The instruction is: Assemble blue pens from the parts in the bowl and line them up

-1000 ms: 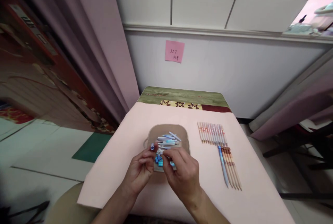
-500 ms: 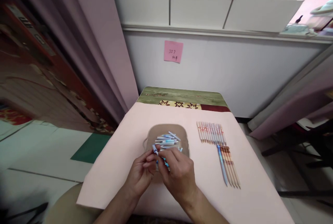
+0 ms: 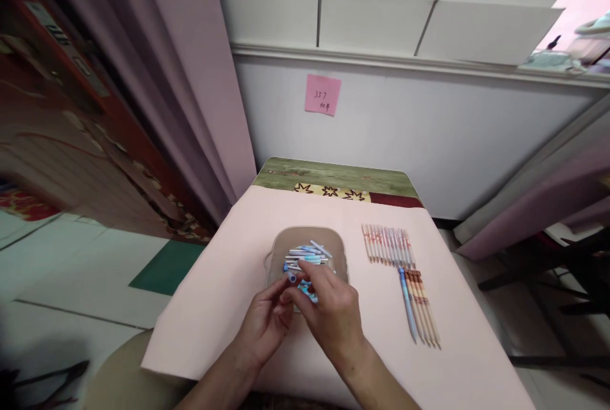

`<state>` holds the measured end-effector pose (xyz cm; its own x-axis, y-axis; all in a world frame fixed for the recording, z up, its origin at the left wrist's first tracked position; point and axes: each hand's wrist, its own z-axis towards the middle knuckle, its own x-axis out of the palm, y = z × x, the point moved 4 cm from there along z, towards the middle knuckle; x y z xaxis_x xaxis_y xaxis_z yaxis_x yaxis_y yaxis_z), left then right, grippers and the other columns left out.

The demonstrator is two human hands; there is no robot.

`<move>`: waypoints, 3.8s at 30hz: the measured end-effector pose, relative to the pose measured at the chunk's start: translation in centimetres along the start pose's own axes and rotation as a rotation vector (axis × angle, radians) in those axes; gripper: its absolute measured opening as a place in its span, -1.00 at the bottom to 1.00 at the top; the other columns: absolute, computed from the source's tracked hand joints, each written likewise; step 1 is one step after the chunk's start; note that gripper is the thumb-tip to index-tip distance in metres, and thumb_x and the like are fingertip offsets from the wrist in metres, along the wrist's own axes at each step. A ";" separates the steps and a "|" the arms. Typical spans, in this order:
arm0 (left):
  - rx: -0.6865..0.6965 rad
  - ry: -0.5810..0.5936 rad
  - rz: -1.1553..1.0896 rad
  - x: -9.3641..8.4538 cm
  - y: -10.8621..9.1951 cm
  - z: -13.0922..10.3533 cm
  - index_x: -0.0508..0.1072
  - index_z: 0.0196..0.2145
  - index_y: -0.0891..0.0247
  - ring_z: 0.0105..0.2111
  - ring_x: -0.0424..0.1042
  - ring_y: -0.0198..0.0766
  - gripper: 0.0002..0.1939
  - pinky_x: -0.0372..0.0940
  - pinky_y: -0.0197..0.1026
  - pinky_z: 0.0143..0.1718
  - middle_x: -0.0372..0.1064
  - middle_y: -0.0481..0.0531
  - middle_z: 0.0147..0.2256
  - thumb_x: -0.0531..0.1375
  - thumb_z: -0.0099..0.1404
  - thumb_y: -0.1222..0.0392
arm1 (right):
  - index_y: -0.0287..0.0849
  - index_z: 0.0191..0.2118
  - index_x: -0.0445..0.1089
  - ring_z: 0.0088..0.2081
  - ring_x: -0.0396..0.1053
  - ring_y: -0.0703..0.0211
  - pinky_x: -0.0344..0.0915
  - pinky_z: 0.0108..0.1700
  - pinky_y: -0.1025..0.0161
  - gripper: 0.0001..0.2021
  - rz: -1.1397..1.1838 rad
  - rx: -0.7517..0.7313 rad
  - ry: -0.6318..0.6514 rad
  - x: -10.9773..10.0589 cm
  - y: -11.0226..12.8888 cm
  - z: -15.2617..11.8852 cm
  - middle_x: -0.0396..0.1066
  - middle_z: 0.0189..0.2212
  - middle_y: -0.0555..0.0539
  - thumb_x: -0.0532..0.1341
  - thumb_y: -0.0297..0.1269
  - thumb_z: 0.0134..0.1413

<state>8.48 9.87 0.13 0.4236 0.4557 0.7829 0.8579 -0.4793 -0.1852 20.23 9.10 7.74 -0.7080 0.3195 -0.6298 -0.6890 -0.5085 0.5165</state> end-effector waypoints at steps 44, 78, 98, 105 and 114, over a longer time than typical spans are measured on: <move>0.358 0.046 0.106 0.5 -4.7 0.2 0.47 -0.34 0.40 -0.60 0.35 -0.47 -0.94 0.28 -0.47 -0.62 0.47 0.08 -0.40 0.19 0.25 0.36 | -0.08 -0.21 0.45 -0.34 0.45 0.18 0.27 -0.43 0.38 -0.85 -0.016 0.147 0.231 -0.4 -2.3 -1.0 0.52 -0.33 -0.02 0.16 -0.27 0.15; 0.588 0.121 0.502 1.4 -0.7 -4.1 0.51 -0.32 0.34 -0.57 0.34 -0.41 -0.77 0.20 -0.39 -0.63 0.51 0.10 -0.34 0.35 0.06 0.20 | -0.16 -0.30 0.49 -0.41 0.41 0.16 0.36 -0.34 0.30 -0.84 0.332 0.359 -0.089 0.3 -1.0 -5.6 0.50 -0.44 -0.05 0.26 -0.19 0.07; 0.632 0.139 0.426 -0.5 0.0 -5.8 0.51 -0.27 0.31 -0.26 0.52 -0.18 -0.73 0.46 -0.28 -0.33 0.52 0.07 -0.30 0.38 0.05 0.21 | -0.16 -0.33 0.41 -0.55 0.31 0.26 0.18 -0.50 0.39 -0.72 0.452 0.451 0.090 0.9 0.6 -6.5 0.38 -0.59 0.03 0.11 -0.07 0.20; 0.638 0.093 0.404 -1.2 -0.5 -6.0 0.50 -0.28 0.31 -0.32 0.52 -0.19 -0.68 0.44 -0.27 -0.37 0.54 0.09 -0.33 0.41 -0.02 0.20 | -0.17 -0.39 0.35 -0.47 0.38 0.24 0.29 -0.40 0.37 -0.75 0.612 0.423 0.045 1.2 1.3 -7.1 0.44 -0.52 -0.01 0.15 -0.12 0.19; 0.700 0.083 0.432 -2.3 -0.8 -5.3 0.51 -0.33 0.30 -0.34 0.50 -0.22 -0.77 0.40 -0.21 -0.25 0.51 0.03 -0.40 0.38 0.04 0.20 | -0.16 -0.25 0.41 -0.50 0.36 0.26 0.27 -0.42 0.38 -0.79 0.435 0.404 0.097 1.6 1.3 -7.2 0.44 -0.53 0.03 0.27 -0.14 0.04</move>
<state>5.27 5.21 1.65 0.7581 0.2685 0.5943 0.6189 -0.0088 -0.7854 19.31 3.22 3.17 -0.9340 0.0666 -0.3511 -0.3568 -0.2258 0.9065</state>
